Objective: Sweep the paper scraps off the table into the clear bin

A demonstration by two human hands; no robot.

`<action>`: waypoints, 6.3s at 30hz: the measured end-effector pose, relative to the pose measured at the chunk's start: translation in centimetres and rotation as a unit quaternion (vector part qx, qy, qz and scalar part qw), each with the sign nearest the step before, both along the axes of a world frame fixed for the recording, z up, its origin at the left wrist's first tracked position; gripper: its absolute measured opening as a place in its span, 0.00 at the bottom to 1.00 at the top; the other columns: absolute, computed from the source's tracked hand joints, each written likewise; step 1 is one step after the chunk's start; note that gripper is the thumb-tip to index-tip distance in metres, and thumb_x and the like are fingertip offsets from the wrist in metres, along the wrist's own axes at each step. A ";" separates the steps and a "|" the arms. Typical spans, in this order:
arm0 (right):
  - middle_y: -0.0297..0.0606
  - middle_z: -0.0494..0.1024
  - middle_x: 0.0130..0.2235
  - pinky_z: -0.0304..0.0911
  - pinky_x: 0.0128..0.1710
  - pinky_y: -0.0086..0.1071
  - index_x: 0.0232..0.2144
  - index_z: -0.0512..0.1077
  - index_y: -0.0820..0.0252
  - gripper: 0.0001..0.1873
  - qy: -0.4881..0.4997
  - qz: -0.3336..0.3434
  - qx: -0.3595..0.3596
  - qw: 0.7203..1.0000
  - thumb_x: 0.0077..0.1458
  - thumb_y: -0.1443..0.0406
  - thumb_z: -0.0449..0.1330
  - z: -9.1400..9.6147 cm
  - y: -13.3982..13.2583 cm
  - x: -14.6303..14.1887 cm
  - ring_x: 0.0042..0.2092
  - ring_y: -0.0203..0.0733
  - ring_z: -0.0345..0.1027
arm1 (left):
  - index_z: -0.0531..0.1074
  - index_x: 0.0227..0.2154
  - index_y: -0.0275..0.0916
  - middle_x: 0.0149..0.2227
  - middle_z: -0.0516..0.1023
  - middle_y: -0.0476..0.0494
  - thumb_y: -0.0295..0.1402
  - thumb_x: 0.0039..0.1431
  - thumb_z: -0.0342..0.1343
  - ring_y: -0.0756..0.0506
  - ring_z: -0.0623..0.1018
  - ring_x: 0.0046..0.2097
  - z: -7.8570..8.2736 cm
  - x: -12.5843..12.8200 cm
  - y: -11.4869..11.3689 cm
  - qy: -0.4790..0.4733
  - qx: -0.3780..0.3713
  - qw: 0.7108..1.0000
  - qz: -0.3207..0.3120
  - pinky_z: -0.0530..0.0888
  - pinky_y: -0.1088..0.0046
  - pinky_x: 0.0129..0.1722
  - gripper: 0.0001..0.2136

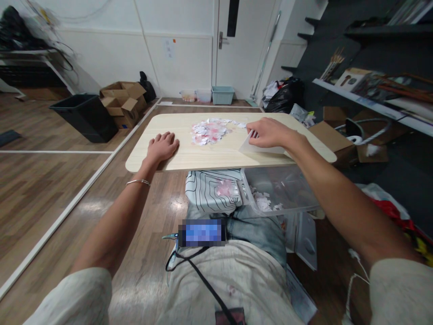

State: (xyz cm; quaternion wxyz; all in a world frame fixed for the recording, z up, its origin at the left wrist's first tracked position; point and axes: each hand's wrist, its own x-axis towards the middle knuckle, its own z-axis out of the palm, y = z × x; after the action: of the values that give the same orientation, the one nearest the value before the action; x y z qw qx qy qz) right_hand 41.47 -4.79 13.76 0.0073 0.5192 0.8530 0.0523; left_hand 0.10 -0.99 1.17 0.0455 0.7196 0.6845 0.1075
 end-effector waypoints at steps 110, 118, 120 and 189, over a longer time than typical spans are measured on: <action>0.44 0.86 0.33 0.53 0.40 0.42 0.33 0.84 0.56 0.12 0.047 0.056 -0.016 0.997 0.66 0.67 0.61 1.3 -2.8 -6.8 0.37 0.50 0.72 | 0.72 0.83 0.50 0.89 0.69 0.38 0.48 0.85 0.39 0.28 0.69 0.85 -0.7 0.1 0.2 0.011 0.000 1.000 0.004 0.66 0.40 0.83 0.33; 0.49 0.90 0.41 0.52 0.40 0.42 0.36 0.84 0.55 0.13 0.033 0.056 -0.014 0.998 0.70 0.67 0.60 1.2 -0.8 -9.4 0.40 0.52 0.77 | 0.72 0.84 0.50 0.89 0.69 0.38 0.48 0.87 0.39 0.28 0.68 0.86 -1.1 0.1 0.3 0.021 0.006 1.000 0.008 0.67 0.42 0.83 0.33; 0.50 0.91 0.43 0.53 0.40 0.42 0.37 0.85 0.55 0.13 0.029 0.056 -0.020 0.998 0.71 0.67 0.61 1.0 -0.5 -9.9 0.42 0.53 0.78 | 0.72 0.84 0.50 0.89 0.69 0.38 0.48 0.87 0.39 0.28 0.69 0.86 -1.2 0.1 0.3 0.022 0.005 1.000 0.008 0.68 0.42 0.83 0.33; 0.60 0.92 0.59 0.65 0.49 0.44 0.56 0.90 0.62 0.22 0.027 -0.045 -0.001 0.999 0.77 0.64 0.56 1.0 -0.6 -11.5 0.57 0.64 0.85 | 0.72 0.82 0.48 0.89 0.68 0.37 0.49 0.85 0.37 0.28 0.68 0.85 -0.8 -0.2 0.4 0.012 0.001 1.000 -0.003 0.66 0.41 0.83 0.34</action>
State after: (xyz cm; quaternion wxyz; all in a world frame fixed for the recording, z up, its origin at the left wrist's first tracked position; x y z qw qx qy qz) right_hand 29.93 -5.38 14.78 -0.0124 0.5583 0.8287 0.0371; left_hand -0.09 -0.60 0.40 0.0369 0.7230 0.6827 0.0991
